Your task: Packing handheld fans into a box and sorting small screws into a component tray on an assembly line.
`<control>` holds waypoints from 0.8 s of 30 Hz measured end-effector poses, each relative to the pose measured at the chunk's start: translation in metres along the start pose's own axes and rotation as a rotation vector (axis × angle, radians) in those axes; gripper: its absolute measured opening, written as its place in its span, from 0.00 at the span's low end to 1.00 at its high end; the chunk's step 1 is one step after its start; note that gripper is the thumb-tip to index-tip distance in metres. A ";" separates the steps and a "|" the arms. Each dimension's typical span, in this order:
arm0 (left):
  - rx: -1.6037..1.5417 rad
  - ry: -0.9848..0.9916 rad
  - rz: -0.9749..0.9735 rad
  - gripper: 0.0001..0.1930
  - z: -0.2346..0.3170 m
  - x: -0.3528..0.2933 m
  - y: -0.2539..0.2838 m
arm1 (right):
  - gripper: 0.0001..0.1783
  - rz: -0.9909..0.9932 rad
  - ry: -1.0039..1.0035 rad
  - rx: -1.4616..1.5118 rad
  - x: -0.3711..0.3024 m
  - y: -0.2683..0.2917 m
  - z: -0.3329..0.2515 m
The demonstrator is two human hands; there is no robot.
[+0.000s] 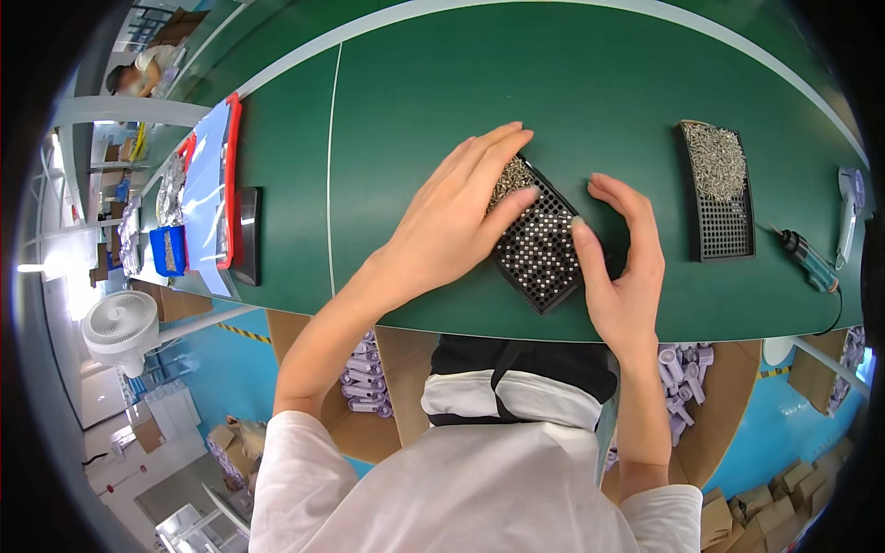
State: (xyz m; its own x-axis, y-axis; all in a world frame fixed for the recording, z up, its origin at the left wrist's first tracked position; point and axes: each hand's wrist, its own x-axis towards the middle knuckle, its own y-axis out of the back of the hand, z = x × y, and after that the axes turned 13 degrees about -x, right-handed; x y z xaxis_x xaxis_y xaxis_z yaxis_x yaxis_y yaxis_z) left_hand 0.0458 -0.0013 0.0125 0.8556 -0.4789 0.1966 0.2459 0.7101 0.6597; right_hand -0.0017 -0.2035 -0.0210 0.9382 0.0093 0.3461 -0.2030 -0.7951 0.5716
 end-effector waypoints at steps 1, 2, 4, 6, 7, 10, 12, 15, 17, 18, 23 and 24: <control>0.032 -0.005 0.029 0.31 0.005 0.002 -0.002 | 0.24 0.023 -0.013 0.028 0.000 0.001 0.001; 0.028 -0.006 0.028 0.31 0.007 0.005 -0.006 | 0.19 0.035 -0.014 0.025 0.001 0.001 -0.001; 0.169 -0.072 0.014 0.30 0.010 0.010 -0.013 | 0.19 0.028 -0.032 0.025 0.001 0.002 -0.001; 0.152 -0.050 0.009 0.30 0.009 0.009 -0.014 | 0.18 0.022 -0.048 0.028 0.001 0.002 0.001; 0.133 -0.030 -0.001 0.29 0.007 0.009 -0.014 | 0.18 0.016 -0.060 0.036 0.000 0.002 0.001; 0.112 -0.004 0.037 0.27 0.006 0.008 -0.011 | 0.18 0.012 -0.067 0.035 0.001 0.001 -0.001; 0.129 -0.023 0.034 0.25 0.010 0.009 -0.012 | 0.18 0.011 -0.053 0.034 0.002 0.000 -0.002; 0.215 -0.064 0.036 0.24 0.010 0.008 -0.016 | 0.18 0.004 -0.066 0.062 0.001 0.001 -0.002; 0.178 -0.040 0.057 0.24 0.003 0.012 -0.012 | 0.18 0.000 -0.067 0.046 0.000 0.004 0.000; 0.152 0.002 0.077 0.23 0.005 0.012 -0.012 | 0.18 0.005 -0.062 0.037 0.000 0.006 0.000; 0.174 -0.015 0.079 0.21 0.009 0.006 -0.011 | 0.19 -0.012 -0.046 0.049 -0.001 -0.001 -0.001; 0.155 0.020 0.084 0.21 0.007 0.006 -0.010 | 0.19 -0.016 -0.057 0.063 0.000 -0.001 -0.002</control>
State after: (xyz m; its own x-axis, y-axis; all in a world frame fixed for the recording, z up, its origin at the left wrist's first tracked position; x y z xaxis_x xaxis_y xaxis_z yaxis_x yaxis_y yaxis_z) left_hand 0.0456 -0.0148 0.0122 0.8792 -0.4102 0.2423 0.1015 0.6582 0.7460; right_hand -0.0023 -0.2013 -0.0202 0.9561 -0.0107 0.2929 -0.1710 -0.8319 0.5279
